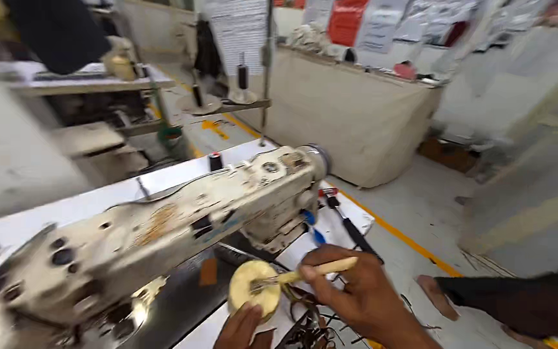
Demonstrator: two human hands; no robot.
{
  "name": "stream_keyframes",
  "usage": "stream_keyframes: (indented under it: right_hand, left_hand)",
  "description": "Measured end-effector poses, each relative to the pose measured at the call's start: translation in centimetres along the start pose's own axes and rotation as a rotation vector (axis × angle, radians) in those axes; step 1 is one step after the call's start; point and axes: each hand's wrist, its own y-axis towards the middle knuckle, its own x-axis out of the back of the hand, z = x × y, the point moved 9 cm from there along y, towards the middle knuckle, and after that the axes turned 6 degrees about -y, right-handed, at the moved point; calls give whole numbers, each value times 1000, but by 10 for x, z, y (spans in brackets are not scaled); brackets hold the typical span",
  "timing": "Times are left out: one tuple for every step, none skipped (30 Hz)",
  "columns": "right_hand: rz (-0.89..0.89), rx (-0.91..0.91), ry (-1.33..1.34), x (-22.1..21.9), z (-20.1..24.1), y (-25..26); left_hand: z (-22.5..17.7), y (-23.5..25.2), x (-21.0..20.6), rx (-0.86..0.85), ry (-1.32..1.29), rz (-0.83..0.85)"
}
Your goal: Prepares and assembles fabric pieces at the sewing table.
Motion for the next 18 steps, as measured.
stream_keyframes:
  right_hand:
    - [-5,-10,-28,7,0,-1]
    - [-17,-11,-52,14,2,-3]
    - [-32,-3,-80,20,4,-5]
    - [-44,17,-94,25,7,-7]
    - [-40,46,-100,27,11,-8]
    - [-16,72,-110,27,15,-10]
    - [22,97,-119,24,19,-12]
    - [78,114,-119,20,22,-15]
    - [141,127,-114,15,25,-17]
    - [201,127,-117,12,26,-20]
    - [241,121,-124,11,26,-23]
    - [261,108,-132,14,26,-26]
    - [267,85,-137,19,25,-27]
    - [259,62,-137,26,25,-28]
    - [234,48,-125,33,23,-29]
    - [194,45,-101,40,21,-29]
    - [151,46,-71,45,18,-30]
    - [119,42,-51,49,13,-30]
  left_hand:
    - [-1,1,0,-7,8,-20]
    - [-3,1,-1,-4,14,-30]
    - [-4,1,-1,-2,12,-34]
    - [-4,1,0,-2,2,-35]
    - [-3,0,1,-2,-19,-38]
    - [-3,0,2,4,-57,-42]
    - [-2,-1,4,15,-112,-45]
    - [-1,-1,5,31,-177,-47]
    - [1,-1,6,46,-237,-50]
    - [3,-2,8,55,-295,-62]
    - [5,-2,10,65,-354,-77]
    - [8,-2,13,82,-416,-88]
    - [11,-1,14,106,-482,-99]
    - [15,0,16,135,-563,-116]
    - [19,1,18,170,-669,-149]
    - [24,1,20,216,-791,-194]
    - [29,0,23,269,-901,-256]
    - [35,-1,28,321,-978,-322]
